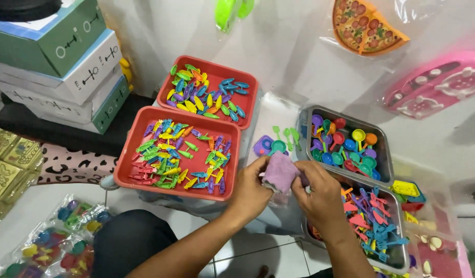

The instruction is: The person sits on the floor and wipes various small plastic toys, including spoons, forks, and molds, using a purple cloth. They pick up items from red and silver trays, wipe them, and place them back into the trays or onto the floor.

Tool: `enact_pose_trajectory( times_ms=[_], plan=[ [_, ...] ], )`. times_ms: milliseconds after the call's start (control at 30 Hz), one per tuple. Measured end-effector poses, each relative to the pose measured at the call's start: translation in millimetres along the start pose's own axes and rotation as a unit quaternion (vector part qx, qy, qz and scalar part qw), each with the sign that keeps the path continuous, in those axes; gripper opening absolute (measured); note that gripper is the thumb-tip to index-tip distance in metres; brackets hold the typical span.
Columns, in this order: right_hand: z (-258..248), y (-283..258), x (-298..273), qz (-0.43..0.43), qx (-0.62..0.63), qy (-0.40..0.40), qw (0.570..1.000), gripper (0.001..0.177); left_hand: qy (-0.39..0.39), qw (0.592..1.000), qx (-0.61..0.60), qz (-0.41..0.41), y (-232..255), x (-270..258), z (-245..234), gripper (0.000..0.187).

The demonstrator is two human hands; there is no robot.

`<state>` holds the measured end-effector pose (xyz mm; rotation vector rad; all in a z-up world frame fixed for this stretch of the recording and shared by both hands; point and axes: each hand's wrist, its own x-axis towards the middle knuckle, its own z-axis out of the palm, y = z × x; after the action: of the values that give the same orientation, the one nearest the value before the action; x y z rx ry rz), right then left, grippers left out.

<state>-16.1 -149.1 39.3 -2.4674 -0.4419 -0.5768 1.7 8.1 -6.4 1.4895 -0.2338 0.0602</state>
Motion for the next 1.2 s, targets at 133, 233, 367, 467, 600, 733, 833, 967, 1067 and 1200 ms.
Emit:
enact_pose_trajectory(
  times_ms=[133, 233, 367, 467, 600, 733, 833, 967, 1067, 1200],
  plan=[
    [5, 4, -1, 0.038, 0.079, -0.014, 0.996, 0.031, 0.033, 0.999, 0.022, 0.025, -7, 2, 1, 0.033],
    [3, 0, 1, 0.021, 0.096, -0.032, 0.995, 0.025, 0.028, 0.999, 0.0, 0.029, -8, -1, -1, 0.042],
    [-2, 8, 0, 0.016, 0.07, -0.024, 0.997, 0.018, 0.004, 0.999, -0.031, 0.018, -8, 0, 0, 0.048],
    [-5, 7, 0, 0.044, 0.048, -0.024, 0.998, 0.013, -0.007, 0.997, -0.069, -0.019, -10, -3, 2, 0.05],
    [-6, -4, 1, 0.033, 0.065, -0.023, 0.997, 0.015, 0.012, 0.995, -0.095, 0.002, -11, -2, 1, 0.044],
    [-5, -3, 0, 0.041, 0.11, -0.049, 0.992, 0.022, 0.015, 0.998, -0.057, -0.001, -3, -4, -1, 0.047],
    [-6, 1, 0, 0.058, 0.041, -0.04, 0.997, 0.019, -0.002, 0.997, -0.078, -0.002, -11, -3, 4, 0.039],
    [-4, 0, -1, 0.07, 0.042, -0.038, 0.996, 0.016, -0.008, 0.996, -0.087, -0.009, -8, -3, 3, 0.031],
    [-2, -4, 0, 0.066, 0.116, -0.037, 0.99, 0.027, -0.01, 0.99, -0.14, 0.007, -4, -4, -1, 0.045],
    [-4, -4, 1, 0.095, 0.063, 0.001, 0.993, 0.013, -0.004, 0.996, -0.094, -0.005, -15, -4, 5, 0.035]
  ],
)
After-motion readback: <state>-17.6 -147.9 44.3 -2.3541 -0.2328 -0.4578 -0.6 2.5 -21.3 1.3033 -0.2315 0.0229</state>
